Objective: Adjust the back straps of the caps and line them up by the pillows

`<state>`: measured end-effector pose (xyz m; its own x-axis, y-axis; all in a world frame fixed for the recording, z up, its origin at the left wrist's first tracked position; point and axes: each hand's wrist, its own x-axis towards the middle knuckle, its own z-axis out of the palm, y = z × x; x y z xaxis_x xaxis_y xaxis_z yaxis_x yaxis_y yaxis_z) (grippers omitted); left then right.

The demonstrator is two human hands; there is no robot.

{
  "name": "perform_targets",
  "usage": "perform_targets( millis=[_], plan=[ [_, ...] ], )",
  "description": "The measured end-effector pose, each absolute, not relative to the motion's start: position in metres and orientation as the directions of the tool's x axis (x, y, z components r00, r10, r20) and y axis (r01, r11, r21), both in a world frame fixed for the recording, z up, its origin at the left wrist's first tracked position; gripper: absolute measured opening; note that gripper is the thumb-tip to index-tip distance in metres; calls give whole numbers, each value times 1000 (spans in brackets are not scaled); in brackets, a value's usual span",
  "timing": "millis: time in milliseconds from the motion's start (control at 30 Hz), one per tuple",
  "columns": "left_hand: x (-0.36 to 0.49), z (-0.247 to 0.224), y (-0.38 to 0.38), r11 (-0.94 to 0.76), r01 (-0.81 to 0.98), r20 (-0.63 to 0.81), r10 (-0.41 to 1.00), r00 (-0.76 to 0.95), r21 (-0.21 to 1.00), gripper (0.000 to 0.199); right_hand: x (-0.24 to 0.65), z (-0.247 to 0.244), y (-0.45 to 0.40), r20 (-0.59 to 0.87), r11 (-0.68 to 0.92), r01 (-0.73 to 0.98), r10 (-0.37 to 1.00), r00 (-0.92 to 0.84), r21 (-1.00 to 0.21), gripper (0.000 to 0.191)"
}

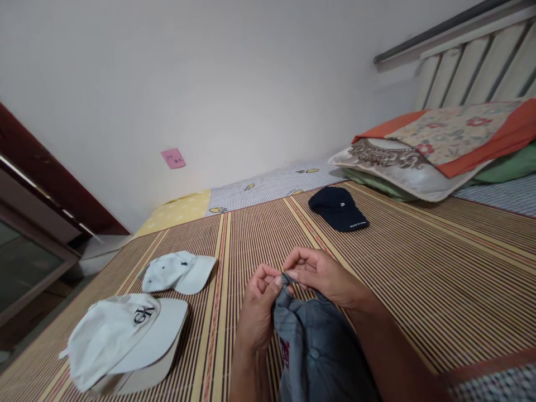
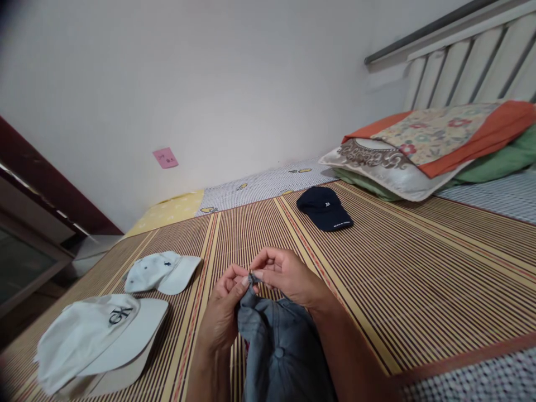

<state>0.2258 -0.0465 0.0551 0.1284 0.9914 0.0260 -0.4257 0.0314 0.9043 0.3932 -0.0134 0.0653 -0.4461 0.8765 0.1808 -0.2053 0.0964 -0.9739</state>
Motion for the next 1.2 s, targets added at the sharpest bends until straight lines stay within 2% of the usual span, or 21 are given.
perform_targets(
  millis=[200, 400, 633, 900, 1067, 1200],
  plan=[
    [222, 50, -45, 58, -411, 25, 981, 194, 910, 28, 393, 64, -11, 225, 133, -241, 884, -410, -962, 27],
    [225, 52, -47, 92, -482, 38, 967, 252, 871, 29, 391, 65, -12, 224, 108, -268, 865, -449, -957, 30],
    [226, 53, -45, 98, -515, 33, 970, 240, 852, 23, 387, 67, -13, 228, 113, -279, 875, -427, -954, 27],
    [226, 51, -44, 158, -525, -26, 968, 251, 836, 26, 387, 67, -13, 186, 64, -284, 885, -426, -957, 28],
    [218, 53, -41, 125, -597, -35, 987, 160, 793, 27, 402, 65, -12, 142, 53, -186, 848, -510, -981, 24],
    [208, 55, -38, 145, -678, -115, 989, 89, 721, 33, 413, 59, -9, 94, 42, -94, 749, -656, -995, 25]
  ],
)
